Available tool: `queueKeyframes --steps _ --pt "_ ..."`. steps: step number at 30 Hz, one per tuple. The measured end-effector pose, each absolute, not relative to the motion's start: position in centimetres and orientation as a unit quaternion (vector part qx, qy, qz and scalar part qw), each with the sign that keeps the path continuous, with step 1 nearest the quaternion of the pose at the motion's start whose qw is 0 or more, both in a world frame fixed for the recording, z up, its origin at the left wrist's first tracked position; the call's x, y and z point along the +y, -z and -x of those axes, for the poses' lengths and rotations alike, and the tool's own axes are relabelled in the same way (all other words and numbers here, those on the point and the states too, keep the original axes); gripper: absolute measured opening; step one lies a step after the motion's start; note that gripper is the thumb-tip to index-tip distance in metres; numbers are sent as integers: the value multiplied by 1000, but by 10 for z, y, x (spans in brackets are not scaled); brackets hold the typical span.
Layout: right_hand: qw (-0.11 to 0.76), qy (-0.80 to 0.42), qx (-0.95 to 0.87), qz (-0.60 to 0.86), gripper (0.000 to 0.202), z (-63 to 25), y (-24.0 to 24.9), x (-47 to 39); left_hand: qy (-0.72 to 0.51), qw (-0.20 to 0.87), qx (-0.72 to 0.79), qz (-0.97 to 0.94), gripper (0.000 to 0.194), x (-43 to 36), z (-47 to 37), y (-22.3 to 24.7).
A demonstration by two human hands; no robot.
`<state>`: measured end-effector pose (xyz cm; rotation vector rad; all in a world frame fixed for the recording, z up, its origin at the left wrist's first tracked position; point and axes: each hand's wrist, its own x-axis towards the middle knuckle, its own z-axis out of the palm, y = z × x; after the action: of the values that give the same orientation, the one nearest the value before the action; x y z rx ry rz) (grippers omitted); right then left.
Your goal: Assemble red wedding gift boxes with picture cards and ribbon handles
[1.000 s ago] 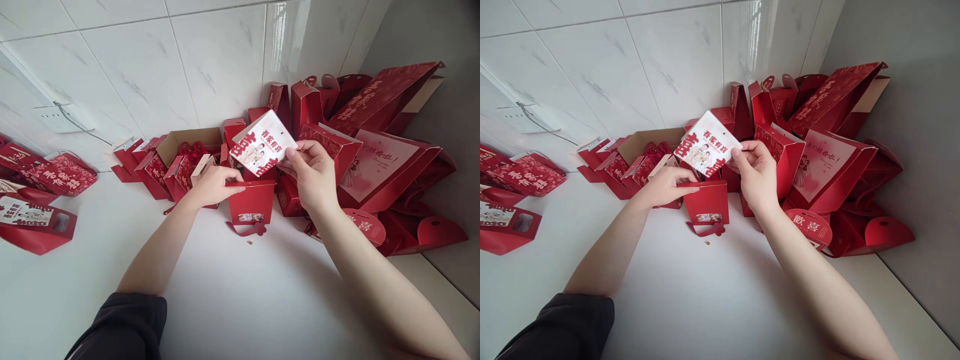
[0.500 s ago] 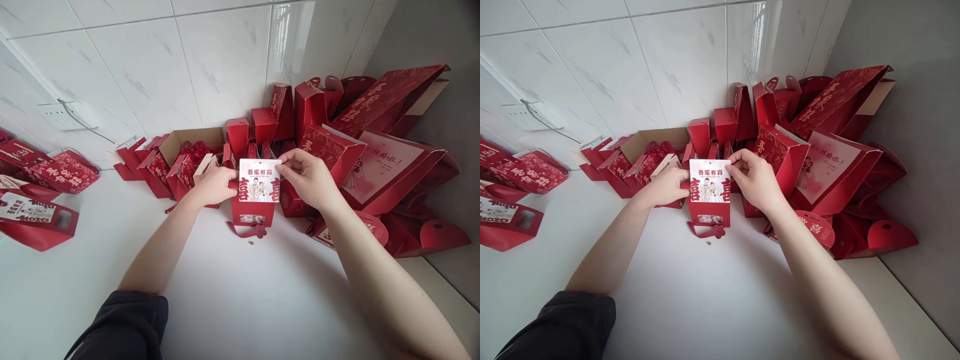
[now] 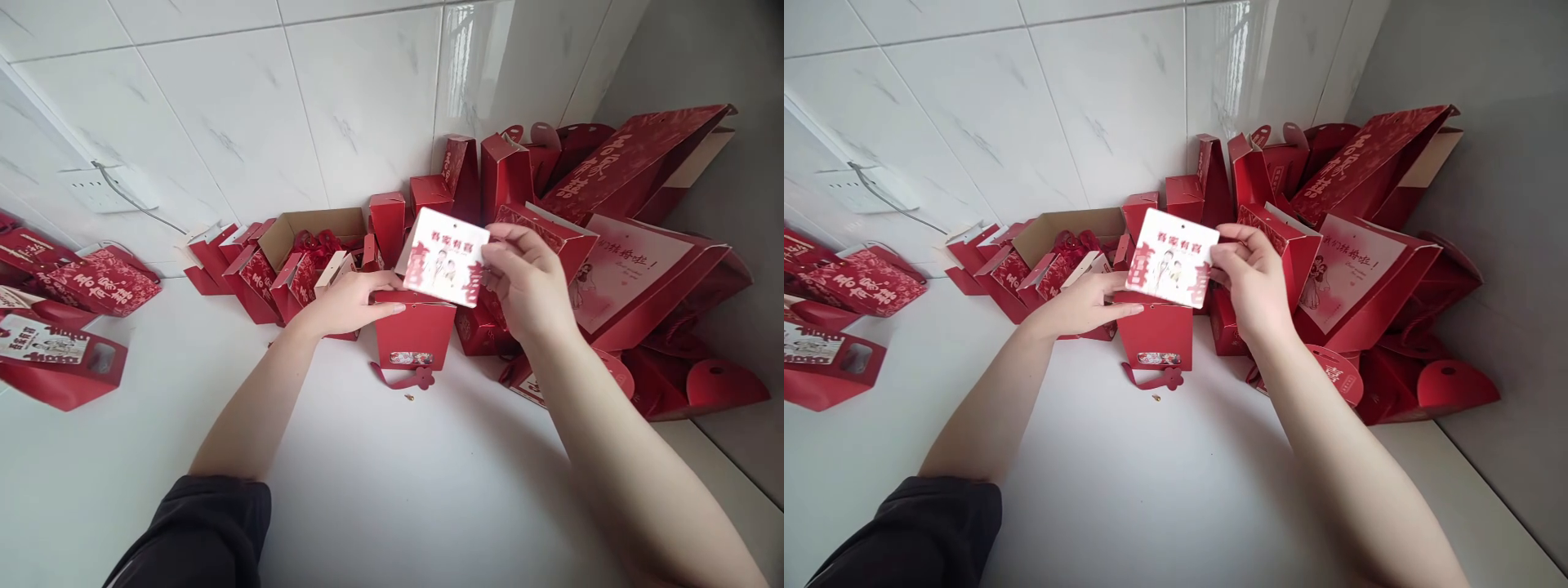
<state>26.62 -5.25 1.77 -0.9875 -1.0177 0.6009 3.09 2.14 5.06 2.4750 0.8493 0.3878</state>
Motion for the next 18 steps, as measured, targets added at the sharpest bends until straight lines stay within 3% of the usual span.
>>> queueKeyframes --steps 3,5,7,11,15,18 --pt "755 -226 -438 433 31 -268 -18 -54 -160 230 332 -901 21 22 -30 -51" --pt "750 -161 -466 442 23 -267 -18 -57 -164 221 334 -901 19 23 -28 -54" --pt "718 -64 -511 468 18 -264 -19 -60 -157 224 333 -903 18 22 -26 -59" --pt "596 82 -631 489 25 -252 -19 -67 -134 234 344 -900 16 17 -24 -66" --pt "429 2 -774 466 26 -243 -14 -69 -128 226 339 -904 18 17 -24 -67" --pt "381 -39 -788 482 25 -242 -7 -64 -125 255 339 -897 20 21 -20 -65"
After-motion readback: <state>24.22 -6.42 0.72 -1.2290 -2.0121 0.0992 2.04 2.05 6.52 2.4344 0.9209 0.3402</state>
